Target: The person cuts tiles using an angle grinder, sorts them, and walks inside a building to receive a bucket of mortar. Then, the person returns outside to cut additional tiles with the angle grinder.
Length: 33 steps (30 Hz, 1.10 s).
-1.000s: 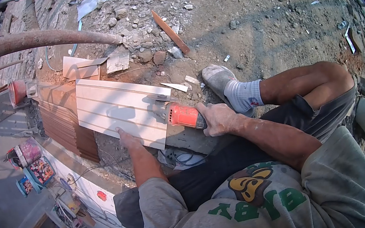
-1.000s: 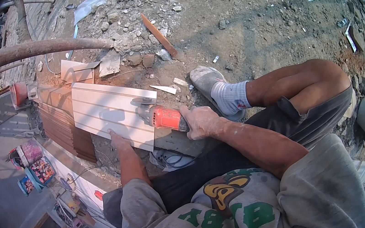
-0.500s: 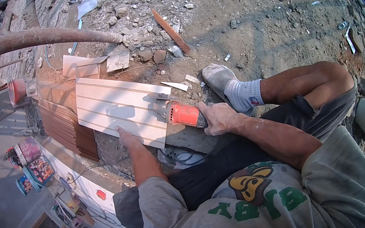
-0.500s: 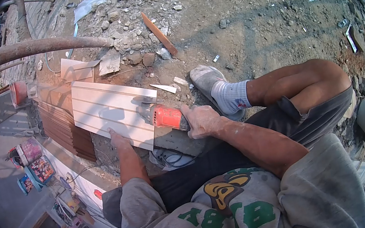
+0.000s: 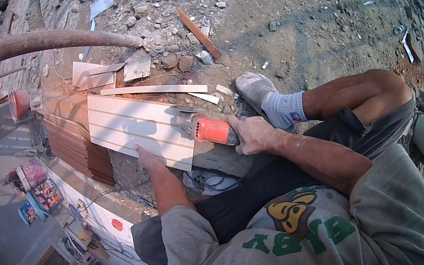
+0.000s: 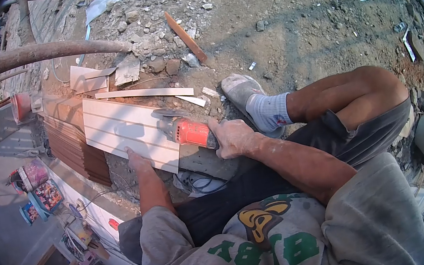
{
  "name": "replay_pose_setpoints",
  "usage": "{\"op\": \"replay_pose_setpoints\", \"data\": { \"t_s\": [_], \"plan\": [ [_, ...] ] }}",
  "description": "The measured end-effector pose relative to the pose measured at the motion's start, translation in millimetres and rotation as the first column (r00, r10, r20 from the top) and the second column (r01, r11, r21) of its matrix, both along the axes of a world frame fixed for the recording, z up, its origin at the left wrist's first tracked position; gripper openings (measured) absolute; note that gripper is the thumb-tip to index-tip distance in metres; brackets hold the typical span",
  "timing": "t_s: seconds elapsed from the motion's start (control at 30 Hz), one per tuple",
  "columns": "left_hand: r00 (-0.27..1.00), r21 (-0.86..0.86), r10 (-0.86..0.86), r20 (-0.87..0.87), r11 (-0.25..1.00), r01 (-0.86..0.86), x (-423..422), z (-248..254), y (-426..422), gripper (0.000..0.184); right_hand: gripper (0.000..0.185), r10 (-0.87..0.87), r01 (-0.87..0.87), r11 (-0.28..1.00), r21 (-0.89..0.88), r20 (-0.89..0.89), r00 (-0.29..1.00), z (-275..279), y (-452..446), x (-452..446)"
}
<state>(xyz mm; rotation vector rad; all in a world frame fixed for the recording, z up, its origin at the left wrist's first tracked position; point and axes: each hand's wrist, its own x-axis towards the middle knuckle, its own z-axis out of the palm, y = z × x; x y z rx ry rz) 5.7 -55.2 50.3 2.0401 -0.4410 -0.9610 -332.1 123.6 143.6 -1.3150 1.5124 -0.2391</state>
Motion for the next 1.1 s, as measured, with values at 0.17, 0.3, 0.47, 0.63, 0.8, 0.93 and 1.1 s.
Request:
{"op": "replay_pose_setpoints", "data": {
  "t_s": [0.17,0.3,0.47,0.63,0.8,0.93,1.1],
  "plan": [
    [0.998,-0.061,0.009,-0.056,0.998,-0.012,9,-11,-4,0.071,0.054,-0.014,0.014,0.999,-0.044,0.014,1.0,-5,-3,3],
    [0.999,-0.007,0.044,-0.011,0.999,-0.044,1,0,-1,0.069,0.053,0.002,-0.002,1.0,-0.001,0.025,1.0,0,-12,7],
    [0.999,-0.013,0.052,-0.009,0.999,-0.052,-3,2,-1,0.07,0.053,-0.01,0.01,1.0,0.001,0.033,0.999,0,-22,11],
    [0.999,0.005,0.054,-0.01,0.999,-0.054,-2,3,-1,0.073,0.062,-0.032,0.033,0.999,-0.023,0.048,0.998,-1,-26,17],
    [0.993,0.009,0.114,0.026,0.993,-0.114,-3,1,-2,0.075,0.061,-0.02,0.02,1.0,-0.012,0.014,1.0,-5,-11,12],
    [0.999,-0.029,0.025,-0.022,0.999,-0.026,1,0,0,0.076,0.057,-0.007,0.007,1.0,0.018,0.014,1.0,0,-9,10],
    [0.999,-0.011,0.037,0.029,0.999,-0.036,5,-6,-3,0.076,0.065,-0.012,0.012,1.0,-0.018,0.008,1.0,-12,-16,19]
  ]
}}
